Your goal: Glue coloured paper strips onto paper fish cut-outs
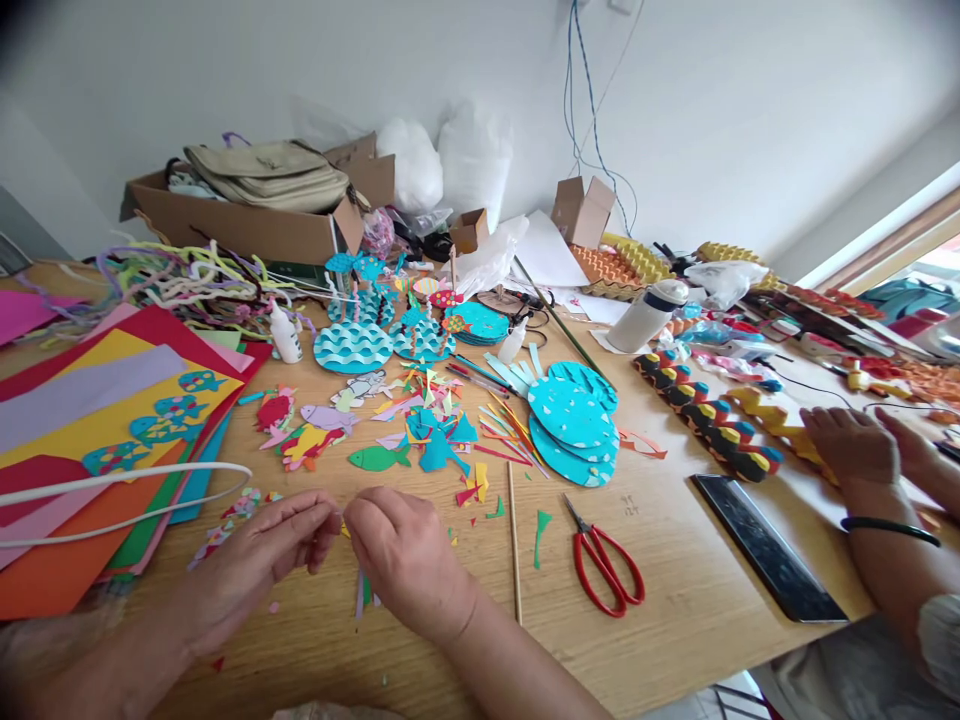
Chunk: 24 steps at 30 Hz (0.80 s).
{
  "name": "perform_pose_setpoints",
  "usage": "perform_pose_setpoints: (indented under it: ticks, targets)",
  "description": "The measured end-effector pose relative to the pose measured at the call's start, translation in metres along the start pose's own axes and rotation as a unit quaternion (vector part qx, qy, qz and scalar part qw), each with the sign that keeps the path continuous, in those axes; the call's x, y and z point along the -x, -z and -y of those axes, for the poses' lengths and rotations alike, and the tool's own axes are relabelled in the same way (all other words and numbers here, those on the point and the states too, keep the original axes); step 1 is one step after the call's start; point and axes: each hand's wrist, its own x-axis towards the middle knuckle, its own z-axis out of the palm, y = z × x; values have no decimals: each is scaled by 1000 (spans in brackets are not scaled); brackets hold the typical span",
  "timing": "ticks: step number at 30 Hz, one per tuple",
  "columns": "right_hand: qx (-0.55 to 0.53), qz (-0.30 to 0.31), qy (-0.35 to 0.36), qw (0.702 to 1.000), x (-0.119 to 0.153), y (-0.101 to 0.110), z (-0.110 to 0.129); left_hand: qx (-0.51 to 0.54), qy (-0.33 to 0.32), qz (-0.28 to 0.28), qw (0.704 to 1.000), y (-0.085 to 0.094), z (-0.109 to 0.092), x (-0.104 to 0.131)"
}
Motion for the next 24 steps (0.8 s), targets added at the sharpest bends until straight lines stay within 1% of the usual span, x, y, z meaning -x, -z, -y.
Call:
perform_pose_setpoints:
  ticks: [3, 6, 8, 11, 14, 15, 16, 18, 19, 21, 22, 24]
  targets:
    - [64, 20, 65, 996, 3, 2, -3, 68, 7, 43, 997, 2, 1, -2]
    - [95, 5, 109, 990, 3, 2, -4, 64, 11, 73, 995, 2, 0, -6]
    - [108, 0, 128, 986, 2, 2, -4, 64, 23, 82, 994, 1, 0, -8]
    - [116, 9, 146, 982, 1, 2, -4, 72, 44, 83, 993, 0, 1, -8]
    - [101, 23, 141, 985, 4, 1, -6, 55, 46, 78, 994, -2, 1, -8]
    - [80, 25, 124, 989, 5, 0, -6, 39, 38, 71, 996, -2, 0, -8]
    - [48, 24, 92, 994, 5, -1, -6, 15, 27, 61, 998, -2, -1, -8]
    - [-47, 17, -20, 999, 6, -2, -6, -51, 4, 35, 998, -3, -3, -9]
    - [-100, 18, -88, 991, 6, -3, -5, -89, -6, 23, 996, -3, -3, -10]
    - [-191, 35, -210, 958, 4, -4, -4, -159, -26, 6, 987, -4, -4, -12]
    - [-224, 50, -252, 940, 2, -5, -4, -189, -36, 2, 981, -4, -3, -13]
    - [-270, 77, -298, 912, 0, -7, -4, -236, -54, -2, 970, -4, -2, -15]
